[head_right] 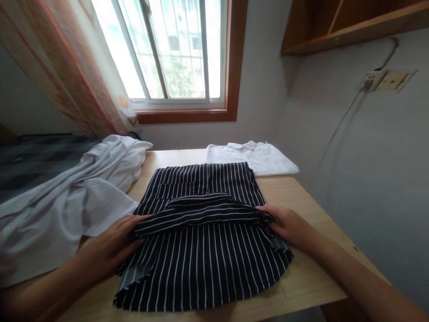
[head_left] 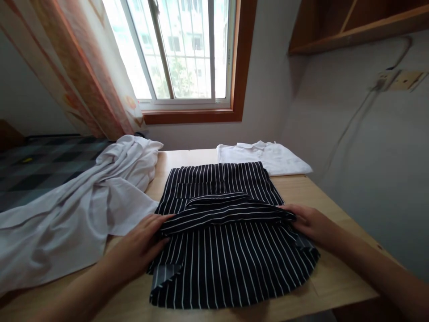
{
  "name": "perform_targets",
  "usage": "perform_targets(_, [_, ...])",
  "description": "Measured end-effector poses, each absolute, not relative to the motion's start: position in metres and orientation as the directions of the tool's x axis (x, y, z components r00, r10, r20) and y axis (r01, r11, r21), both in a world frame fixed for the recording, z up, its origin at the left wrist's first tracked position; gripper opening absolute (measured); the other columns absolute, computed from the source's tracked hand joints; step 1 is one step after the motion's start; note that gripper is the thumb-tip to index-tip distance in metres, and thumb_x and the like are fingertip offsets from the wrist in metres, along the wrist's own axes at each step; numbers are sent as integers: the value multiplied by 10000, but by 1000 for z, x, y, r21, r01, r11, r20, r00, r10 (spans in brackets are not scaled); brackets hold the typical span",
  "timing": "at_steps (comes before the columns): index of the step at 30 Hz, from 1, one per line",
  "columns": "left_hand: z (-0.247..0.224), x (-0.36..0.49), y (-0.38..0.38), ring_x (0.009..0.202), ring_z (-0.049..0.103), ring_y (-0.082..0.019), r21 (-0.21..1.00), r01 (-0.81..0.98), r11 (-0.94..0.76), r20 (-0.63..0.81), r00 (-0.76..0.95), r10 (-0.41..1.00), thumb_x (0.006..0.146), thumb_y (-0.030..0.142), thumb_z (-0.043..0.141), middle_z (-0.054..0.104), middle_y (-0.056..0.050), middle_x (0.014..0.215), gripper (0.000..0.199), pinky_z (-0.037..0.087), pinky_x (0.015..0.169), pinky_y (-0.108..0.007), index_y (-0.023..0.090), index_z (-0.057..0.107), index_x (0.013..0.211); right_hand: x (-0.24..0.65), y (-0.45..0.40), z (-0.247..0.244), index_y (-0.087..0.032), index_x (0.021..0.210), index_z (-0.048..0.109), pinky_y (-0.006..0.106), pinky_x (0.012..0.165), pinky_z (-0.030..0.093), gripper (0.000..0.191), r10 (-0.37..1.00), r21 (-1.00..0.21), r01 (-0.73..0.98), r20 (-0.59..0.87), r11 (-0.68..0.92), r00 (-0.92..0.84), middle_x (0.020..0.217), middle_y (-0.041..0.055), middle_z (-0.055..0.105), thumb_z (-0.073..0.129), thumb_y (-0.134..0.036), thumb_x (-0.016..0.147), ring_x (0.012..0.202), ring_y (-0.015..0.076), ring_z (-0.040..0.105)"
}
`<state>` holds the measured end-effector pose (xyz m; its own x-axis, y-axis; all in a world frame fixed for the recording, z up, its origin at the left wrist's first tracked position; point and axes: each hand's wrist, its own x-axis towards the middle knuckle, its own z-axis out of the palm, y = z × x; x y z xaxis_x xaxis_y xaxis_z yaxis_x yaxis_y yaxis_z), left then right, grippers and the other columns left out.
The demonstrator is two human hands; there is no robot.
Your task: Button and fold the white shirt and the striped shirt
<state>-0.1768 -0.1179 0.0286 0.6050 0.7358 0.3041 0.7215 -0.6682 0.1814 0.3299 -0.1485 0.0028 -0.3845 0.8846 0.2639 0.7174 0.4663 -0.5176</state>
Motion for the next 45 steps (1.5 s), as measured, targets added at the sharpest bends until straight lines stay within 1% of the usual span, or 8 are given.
perform_targets(7, [37,-166,-129,1063,622,-251,76,758,-648,240,617,749,909,424,540,676,-83,1139,314,519,925,-393,213,646,1117,344,-143,9,-297,1203,701,441,1019,520,364,857,-416,759,365,501,-365,1209,36,707,513,-205,906,1139,244,652])
perform_targets(13, [57,-159,-125,1013,637,-272,16,727,-687,143,678,721,871,526,574,708,-80,1069,398,458,982,-477,206,665,1089,341,-142,41,-298,1143,733,493,1070,433,333,836,-338,766,165,547,-524,1236,43,693,645,-452,861,1214,294,588])
perform_targets(21, [55,-109,-100,804,612,-212,105,807,-581,189,557,809,927,649,408,654,-67,835,542,493,756,-360,181,660,824,277,-99,46,-213,728,698,314,666,450,513,921,-362,851,69,381,-384,734,62,696,442,-596,954,690,180,612])
perform_targets(29, [39,-105,-96,758,642,-185,166,813,-559,182,531,827,966,481,447,689,-33,838,350,467,682,-292,199,636,877,259,-92,35,-206,846,697,301,652,435,251,907,-390,822,111,415,-406,812,45,713,537,-379,936,722,190,623])
perform_targets(33, [41,-113,-96,746,650,-169,64,753,-654,285,614,736,1003,397,390,709,-38,863,311,470,682,-280,196,623,954,267,-106,33,-226,977,711,316,699,473,245,878,-357,807,280,471,-389,884,50,739,516,-371,948,772,205,667])
perform_targets(37, [49,-123,-104,723,624,-152,-102,633,-767,364,741,564,1010,317,382,686,-28,815,277,466,682,-266,193,615,925,285,-139,32,-230,1000,733,328,743,510,286,727,-205,743,480,637,-492,919,72,756,474,-347,967,823,203,687])
perform_targets(41, [52,-136,-127,755,607,-167,-216,471,-855,244,874,420,949,152,435,666,-19,822,200,475,709,-283,214,623,917,300,-176,29,-246,1049,737,325,742,527,290,577,-34,638,466,770,-671,936,62,761,456,-263,979,830,186,681])
perform_targets(45, [43,-149,-151,965,612,-215,-222,383,-897,186,919,347,840,57,513,677,-48,1060,345,479,854,-336,252,636,1097,302,-199,19,-260,1204,684,362,826,540,337,605,-20,659,416,752,-678,1054,63,750,466,-164,965,949,201,676])
